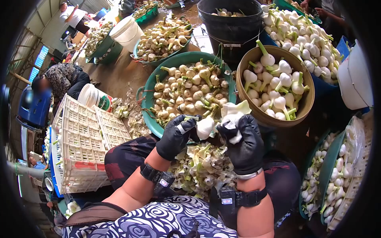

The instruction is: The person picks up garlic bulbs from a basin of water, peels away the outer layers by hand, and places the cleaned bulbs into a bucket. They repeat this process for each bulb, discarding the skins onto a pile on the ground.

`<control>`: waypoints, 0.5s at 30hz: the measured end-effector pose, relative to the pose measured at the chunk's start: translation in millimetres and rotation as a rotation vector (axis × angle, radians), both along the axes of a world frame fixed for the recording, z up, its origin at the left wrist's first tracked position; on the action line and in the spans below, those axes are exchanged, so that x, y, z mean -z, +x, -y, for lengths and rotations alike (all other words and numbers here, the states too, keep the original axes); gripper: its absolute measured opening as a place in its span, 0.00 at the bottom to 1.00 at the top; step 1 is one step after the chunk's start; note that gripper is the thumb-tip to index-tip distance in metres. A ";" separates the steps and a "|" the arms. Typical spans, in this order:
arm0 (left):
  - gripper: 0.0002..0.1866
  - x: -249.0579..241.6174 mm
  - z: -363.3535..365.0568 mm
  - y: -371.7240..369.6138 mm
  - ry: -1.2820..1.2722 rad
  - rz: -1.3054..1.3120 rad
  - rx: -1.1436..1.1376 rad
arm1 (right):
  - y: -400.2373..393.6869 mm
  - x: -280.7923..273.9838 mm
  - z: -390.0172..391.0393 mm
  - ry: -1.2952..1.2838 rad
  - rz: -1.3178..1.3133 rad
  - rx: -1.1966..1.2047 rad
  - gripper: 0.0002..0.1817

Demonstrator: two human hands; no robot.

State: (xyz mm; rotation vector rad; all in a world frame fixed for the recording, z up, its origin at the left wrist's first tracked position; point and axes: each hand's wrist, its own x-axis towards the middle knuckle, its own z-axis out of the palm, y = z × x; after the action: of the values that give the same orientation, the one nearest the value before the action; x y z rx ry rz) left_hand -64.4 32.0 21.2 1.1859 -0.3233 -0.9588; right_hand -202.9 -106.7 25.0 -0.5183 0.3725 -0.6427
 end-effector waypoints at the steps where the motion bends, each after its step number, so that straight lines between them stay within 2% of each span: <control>1: 0.13 7.2 -1.9 5.9 -0.021 -0.012 -0.031 | -7.3 -7.0 1.3 -0.129 -0.050 -0.036 0.07; 2: 0.12 17.4 -4.9 18.6 0.054 0.667 0.042 | -14.8 -16.4 7.9 -0.100 -0.108 -0.251 0.07; 3: 0.12 18.5 -5.7 28.8 0.133 1.345 0.121 | -15.0 -20.2 4.6 -0.247 -0.293 -0.428 0.09; 4: 0.12 20.5 -5.8 31.2 0.136 1.348 0.124 | -19.1 -11.5 4.2 -0.461 -0.436 -0.730 0.11; 5: 0.13 16.8 -3.5 30.1 0.119 1.020 0.130 | -23.4 1.1 3.0 -0.677 -0.580 -1.031 0.14; 6: 0.13 10.7 1.4 28.8 0.099 0.690 0.134 | -24.3 12.6 -1.8 -0.992 -0.712 -1.107 0.18; 7: 0.09 4.7 12.9 31.1 -0.001 0.538 0.143 | -24.7 20.4 -5.8 -1.311 -0.842 -1.168 0.21; 8: 0.10 -5.9 25.7 32.3 -0.099 0.378 0.149 | -21.1 20.5 -7.8 -1.268 -0.969 -1.160 0.25; 9: 0.15 -16.6 38.6 33.4 -0.189 0.221 0.152 | -16.2 19.6 -6.7 -1.324 -0.989 -1.053 0.22; 11: 0.15 -79.0 67.6 15.6 -0.418 -0.207 0.077 | -13.8 18.0 -5.6 -1.211 -0.908 -0.632 0.19; 13: 0.13 -65.2 75.7 35.1 -0.404 -0.017 0.089 | -12.8 9.4 -1.2 -1.144 -0.911 -0.587 0.17; 14: 0.12 -45.4 70.8 45.6 -0.192 0.047 0.071 | -13.2 6.0 1.9 -1.147 -0.934 -0.590 0.17; 15: 0.13 -16.0 63.4 57.0 0.094 0.300 0.110 | -13.3 5.1 4.5 -1.148 -0.958 -0.591 0.17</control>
State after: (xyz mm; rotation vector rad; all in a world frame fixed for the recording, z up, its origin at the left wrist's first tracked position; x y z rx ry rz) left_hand -7.4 -31.4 37.2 1.4129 -0.5922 -0.8981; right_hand -216.2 -111.2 19.9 -1.9756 0.6888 0.0912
